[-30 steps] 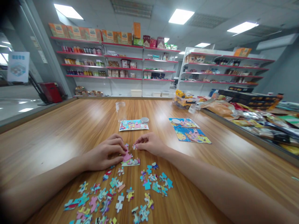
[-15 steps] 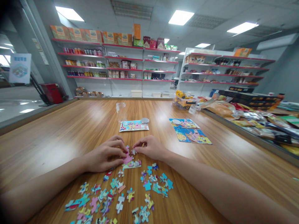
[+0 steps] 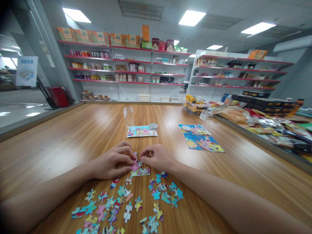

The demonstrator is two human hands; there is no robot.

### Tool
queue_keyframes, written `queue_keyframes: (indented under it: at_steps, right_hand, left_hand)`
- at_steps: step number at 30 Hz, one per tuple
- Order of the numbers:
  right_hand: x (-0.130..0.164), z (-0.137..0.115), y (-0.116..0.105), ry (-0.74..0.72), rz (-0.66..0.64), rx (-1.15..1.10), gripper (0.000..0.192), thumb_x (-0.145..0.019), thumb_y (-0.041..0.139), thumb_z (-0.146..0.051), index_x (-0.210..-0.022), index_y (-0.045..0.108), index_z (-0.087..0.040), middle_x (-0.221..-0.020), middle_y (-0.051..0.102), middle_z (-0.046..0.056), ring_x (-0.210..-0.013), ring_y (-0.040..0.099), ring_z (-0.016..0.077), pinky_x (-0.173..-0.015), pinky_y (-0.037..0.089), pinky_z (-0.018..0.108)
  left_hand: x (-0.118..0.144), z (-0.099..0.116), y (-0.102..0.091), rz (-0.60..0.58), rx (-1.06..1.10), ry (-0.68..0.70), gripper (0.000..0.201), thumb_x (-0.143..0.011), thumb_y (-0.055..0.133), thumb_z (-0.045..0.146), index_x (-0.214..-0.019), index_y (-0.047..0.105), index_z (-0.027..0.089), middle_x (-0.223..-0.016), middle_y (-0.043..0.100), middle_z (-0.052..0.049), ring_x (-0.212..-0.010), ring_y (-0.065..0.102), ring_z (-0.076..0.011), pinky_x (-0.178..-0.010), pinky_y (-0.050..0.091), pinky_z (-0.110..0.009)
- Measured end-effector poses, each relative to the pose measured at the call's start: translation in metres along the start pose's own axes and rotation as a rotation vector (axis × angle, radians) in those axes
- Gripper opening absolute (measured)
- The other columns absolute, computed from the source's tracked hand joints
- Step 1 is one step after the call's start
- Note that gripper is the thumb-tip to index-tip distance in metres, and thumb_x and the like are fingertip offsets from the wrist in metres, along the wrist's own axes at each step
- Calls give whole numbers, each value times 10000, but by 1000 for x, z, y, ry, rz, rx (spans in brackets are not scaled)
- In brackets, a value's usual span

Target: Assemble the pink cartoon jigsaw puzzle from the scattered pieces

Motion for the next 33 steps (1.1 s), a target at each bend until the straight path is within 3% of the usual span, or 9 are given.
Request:
queue_keyframes:
  at_steps: [5,13,21,33]
  right_hand:
    - [3,-4,2,-60,-58,38,111,-775,698,-233,-849,745,-164,-604,582,-27,-533,486,95,-483,336,201]
    - [2,-6,-3,-19,-34,109,60,-752,714,-201,-772,703,-146,-611,589,-20,-539,493,100,-491,353,204]
    - [2,-6,-2,-114,-10,159,103,-789,675,-177,-880,721,-164,-688,620,-1,-609,546,121,-551,389,217]
    - [-2,2,-2,29,16,21,134,-774,720,-273,-811,690,-148,-597,577,-19,-530,471,103,-477,323,209]
  left_hand:
    - [0,0,0,4,7,4,115,-897,656,230,-989,720,203,-997,656,-78,-1014,522,-233,-928,460,-404]
    - [1,-1,0,-9,9,6,120,-903,642,227,-988,724,205,-1008,654,-87,-1018,513,-243,-926,466,-421]
    - [1,-1,0,-29,2,-6,114,-901,642,221,-981,719,194,-1020,645,-83,-1031,506,-235,-937,458,-407]
    - [1,0,-2,-47,7,1,130,-900,633,223,-997,716,198,-1035,645,-96,-1035,506,-247,-951,456,-436]
Point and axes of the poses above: each hand's wrist, its own x-axis away from the middle knuckle, its own y-axis out of the palm, z = x × y, the point moved 2 cm from there along -x, towards the middle knuckle
